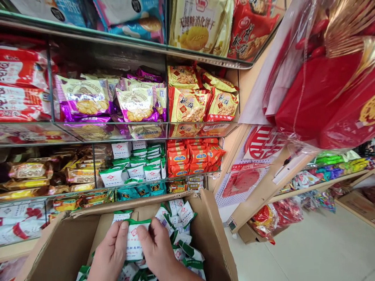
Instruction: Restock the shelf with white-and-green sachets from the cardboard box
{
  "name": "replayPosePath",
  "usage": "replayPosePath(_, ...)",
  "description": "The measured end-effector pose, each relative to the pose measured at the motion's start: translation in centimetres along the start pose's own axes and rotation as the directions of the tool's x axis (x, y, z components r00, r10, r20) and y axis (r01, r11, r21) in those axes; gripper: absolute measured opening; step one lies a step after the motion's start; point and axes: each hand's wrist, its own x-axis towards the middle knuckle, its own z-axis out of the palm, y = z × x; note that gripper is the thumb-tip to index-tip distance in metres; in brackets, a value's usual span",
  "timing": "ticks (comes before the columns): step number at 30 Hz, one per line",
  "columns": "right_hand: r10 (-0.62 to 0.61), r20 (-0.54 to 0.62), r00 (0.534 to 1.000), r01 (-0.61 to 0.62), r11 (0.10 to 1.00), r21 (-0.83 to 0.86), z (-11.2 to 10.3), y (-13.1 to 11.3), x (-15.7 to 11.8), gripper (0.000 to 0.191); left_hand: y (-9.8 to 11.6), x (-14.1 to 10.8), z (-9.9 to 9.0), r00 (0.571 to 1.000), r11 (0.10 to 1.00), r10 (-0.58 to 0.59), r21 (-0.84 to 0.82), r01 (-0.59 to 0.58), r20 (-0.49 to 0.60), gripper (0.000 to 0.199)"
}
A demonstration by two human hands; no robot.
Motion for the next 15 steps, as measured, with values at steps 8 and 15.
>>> replayPosePath(8,-0.072,0.049,0.996,0.069,0.996,0.047,-1.2,-4.6,3.6,0.017,1.0,0.2,-2.3,0.988,0.956,-0.153,-0.250,0.153,0.018,0.043)
replayPosePath(15,-0.255,-0.175,0.951,0.115,0.817,-0.565,-1.3,-10.5,16.9,0.019,-1.6,-0.4,-0.2,0.987,0.947,-0.112,-0.289,0.142,0.118,0.040)
